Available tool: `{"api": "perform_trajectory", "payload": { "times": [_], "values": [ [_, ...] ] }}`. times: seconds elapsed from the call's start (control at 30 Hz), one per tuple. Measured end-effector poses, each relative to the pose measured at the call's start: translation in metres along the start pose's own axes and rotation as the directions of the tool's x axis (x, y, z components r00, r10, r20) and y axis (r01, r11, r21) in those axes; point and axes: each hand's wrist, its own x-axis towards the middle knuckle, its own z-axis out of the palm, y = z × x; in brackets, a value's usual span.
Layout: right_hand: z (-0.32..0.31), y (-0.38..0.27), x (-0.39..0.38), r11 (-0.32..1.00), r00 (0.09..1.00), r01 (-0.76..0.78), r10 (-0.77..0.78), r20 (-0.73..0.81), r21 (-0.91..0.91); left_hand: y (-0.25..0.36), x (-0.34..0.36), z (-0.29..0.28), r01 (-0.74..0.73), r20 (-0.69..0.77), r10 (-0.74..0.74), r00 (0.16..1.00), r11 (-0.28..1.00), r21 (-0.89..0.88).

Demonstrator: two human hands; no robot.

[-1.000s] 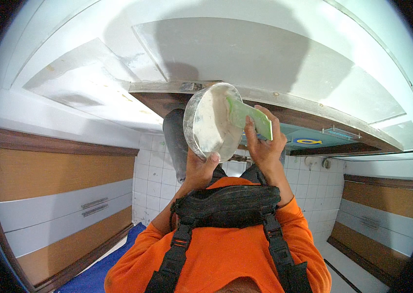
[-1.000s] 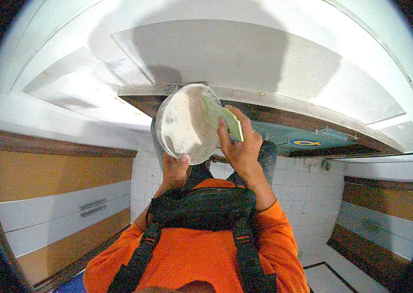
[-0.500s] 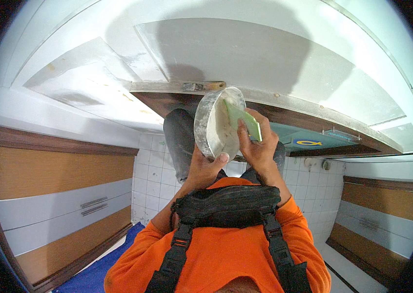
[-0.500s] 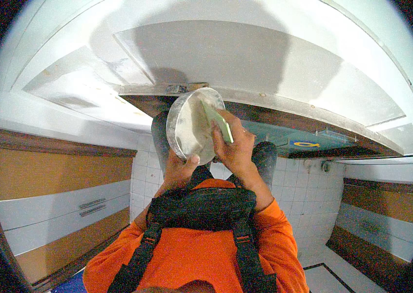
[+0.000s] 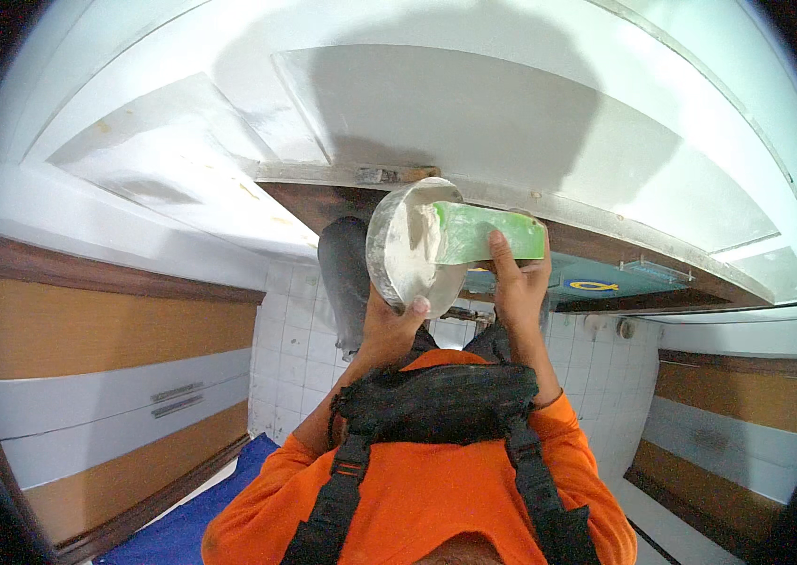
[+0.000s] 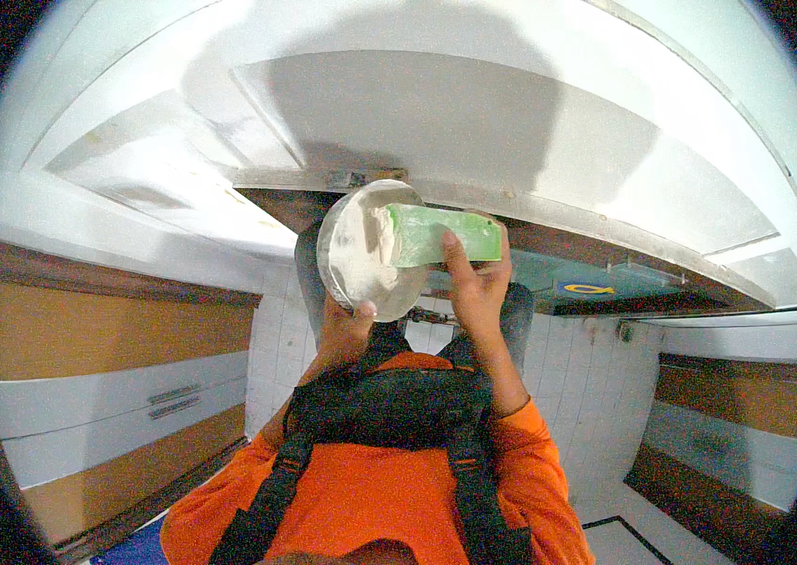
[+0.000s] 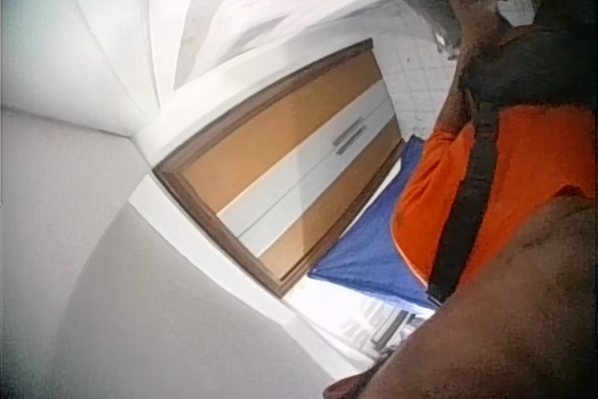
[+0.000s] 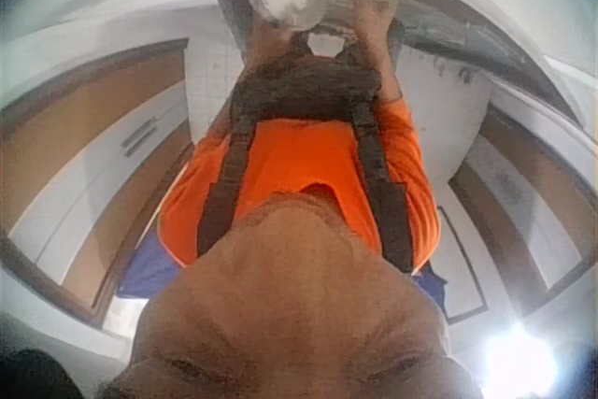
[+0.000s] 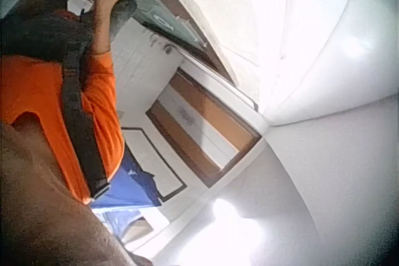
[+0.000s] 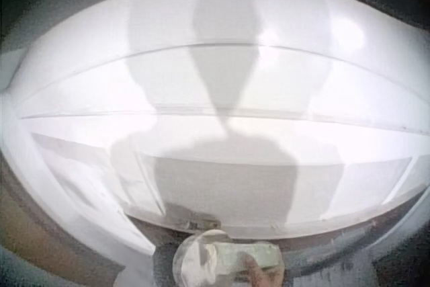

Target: The person applies plaster to a ceiling joint using a putty knife, repeatedly loading the tool from a bowl and smoothing the compound along the edge.

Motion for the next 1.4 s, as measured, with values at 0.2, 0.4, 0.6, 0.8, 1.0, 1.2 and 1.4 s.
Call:
{"api": "perform_trajectory", "payload": {
  "times": [0.2,0.4,0.6,0.8,1.0,1.2,1.4],
  "values": [
    [-0.025,-0.007,0.006,0.872,0.947,-0.321,0.304,0.106,0.368,-0.065,0.003,-0.048,-0.079,0.109,0.048,0.993,0.950,0.301],
    [-0.029,-0.036,0.002,0.916,0.950,-0.312,0.300,0.087,0.252,-0.052,0.004,-0.055,-0.259,0.149,0.212,0.966,0.825,0.503],
    [-0.026,-0.044,0.008,0.978,0.985,0.007,0.028,0.167,-0.209,-0.002,0.006,-0.021,0.025,0.064,-0.025,0.998,1.000,-0.008],
    [-0.011,-0.040,0.006,0.960,0.988,0.038,0.006,0.155,-0.279,0.001,0.003,-0.016,-0.006,0.145,0.013,0.989,0.999,-0.043],
    [-0.014,-0.034,0.010,0.943,0.977,0.108,-0.041,0.211,-0.316,0.026,0.002,-0.010,-0.026,0.209,-0.007,0.978,0.987,0.156],
    [-0.004,-0.038,0.004,0.822,0.915,0.345,-0.187,0.357,-0.453,0.024,0.006,-0.008,-0.119,0.192,0.071,0.979,0.961,0.249],
    [-0.014,-0.033,0.011,0.985,0.963,0.031,0.016,0.269,-0.170,-0.003,0.015,-0.032,0.117,0.010,-0.121,0.993,0.972,0.203]
  ]
}}
